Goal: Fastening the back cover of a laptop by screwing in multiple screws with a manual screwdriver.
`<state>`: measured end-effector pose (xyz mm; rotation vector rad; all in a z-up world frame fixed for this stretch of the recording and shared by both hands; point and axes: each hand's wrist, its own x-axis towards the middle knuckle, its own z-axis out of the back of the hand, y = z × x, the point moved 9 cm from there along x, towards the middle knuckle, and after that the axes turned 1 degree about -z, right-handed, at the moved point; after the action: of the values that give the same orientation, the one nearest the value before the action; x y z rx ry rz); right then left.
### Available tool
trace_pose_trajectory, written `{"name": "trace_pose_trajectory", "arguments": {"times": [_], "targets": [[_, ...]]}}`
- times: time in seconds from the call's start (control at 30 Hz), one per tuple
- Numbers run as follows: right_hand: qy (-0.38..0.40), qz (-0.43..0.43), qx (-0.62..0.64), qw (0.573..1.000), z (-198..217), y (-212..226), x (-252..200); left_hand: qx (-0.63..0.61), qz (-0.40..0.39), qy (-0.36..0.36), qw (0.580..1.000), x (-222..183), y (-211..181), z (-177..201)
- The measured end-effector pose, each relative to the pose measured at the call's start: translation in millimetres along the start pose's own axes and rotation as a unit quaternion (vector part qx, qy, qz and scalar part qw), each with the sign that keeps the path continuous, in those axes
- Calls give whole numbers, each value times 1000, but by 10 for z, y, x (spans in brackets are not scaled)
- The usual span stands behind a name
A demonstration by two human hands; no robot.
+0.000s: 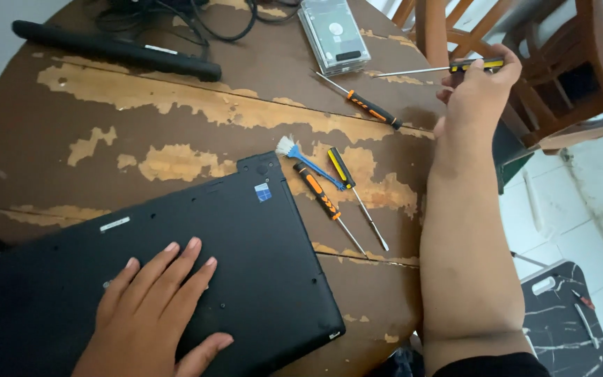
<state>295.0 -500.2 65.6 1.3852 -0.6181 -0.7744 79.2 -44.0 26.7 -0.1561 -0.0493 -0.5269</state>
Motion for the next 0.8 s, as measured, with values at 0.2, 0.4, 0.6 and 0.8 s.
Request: {"name": "trace_pose_trajectory", "arguments": {"times": [0.2,0.4,0.6,0.8], "targets": [[44,17,108,993,-29,-140,267,-37,-13,12,999,43,-102,228],[191,-15,194,962,-231,-109,-254,-79,-11,-34,996,35,-200,525],[300,-17,152,942,12,83,-732,-58,-18,-35,998,-11,-214,479],[393,27,103,913,564,112,-1553,-63,-14,-40,997,-25,-222,467]]}}
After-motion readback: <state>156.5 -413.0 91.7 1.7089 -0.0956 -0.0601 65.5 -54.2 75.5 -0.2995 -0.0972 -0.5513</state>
